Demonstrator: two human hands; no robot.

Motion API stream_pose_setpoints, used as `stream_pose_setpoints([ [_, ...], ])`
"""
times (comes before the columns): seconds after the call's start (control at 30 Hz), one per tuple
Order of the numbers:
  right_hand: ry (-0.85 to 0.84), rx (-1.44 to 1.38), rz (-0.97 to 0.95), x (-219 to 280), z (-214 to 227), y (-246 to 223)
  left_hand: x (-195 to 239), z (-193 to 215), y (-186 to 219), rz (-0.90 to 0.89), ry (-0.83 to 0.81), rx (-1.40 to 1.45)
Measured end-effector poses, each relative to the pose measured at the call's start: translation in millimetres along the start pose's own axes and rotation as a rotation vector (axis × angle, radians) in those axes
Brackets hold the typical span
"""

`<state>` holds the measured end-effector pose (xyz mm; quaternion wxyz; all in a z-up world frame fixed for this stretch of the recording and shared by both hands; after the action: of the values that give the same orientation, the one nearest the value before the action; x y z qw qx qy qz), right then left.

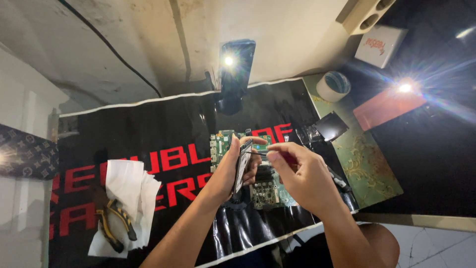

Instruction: The person holds a hard drive and uses a screwdriver to remove and reinsert screws on both sides. The person flips the hard drive over and repeats the screw removal and insertion process.

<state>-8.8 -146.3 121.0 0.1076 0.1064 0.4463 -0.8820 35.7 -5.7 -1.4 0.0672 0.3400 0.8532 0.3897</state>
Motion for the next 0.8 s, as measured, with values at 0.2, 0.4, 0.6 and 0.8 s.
stream_pose_setpoints([
  [0.2, -0.019, -0.044, 0.010, -6, 0, 5, -2, 1, 1, -0.006, 0.009, -0.019],
  [0.4, 0.051, -0.050, 0.234, 0, -2, 12, -6, 2, 2, 0.018, -0.006, 0.003],
  [0.6, 0.271, -0.039, 0.054, 35, 12, 56, -11, 10, -4, -0.010, -0.082, 0.101],
  [0.8, 0.404, 0.361, 0.240, 69, 15, 119, -1, 6, 18, -0.010, -0.141, 0.342],
])
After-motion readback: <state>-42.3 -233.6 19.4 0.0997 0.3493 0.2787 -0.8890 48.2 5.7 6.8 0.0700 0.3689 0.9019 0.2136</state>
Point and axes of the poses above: each hand's wrist, its own x-axis away from the middle knuckle, its own z-axis out of the back of the hand, y = z × x, the point moved 3 cm from there along -x, towards the middle knuckle, and after that the axes turned 10 degrees about z, right-handed, at the moved point
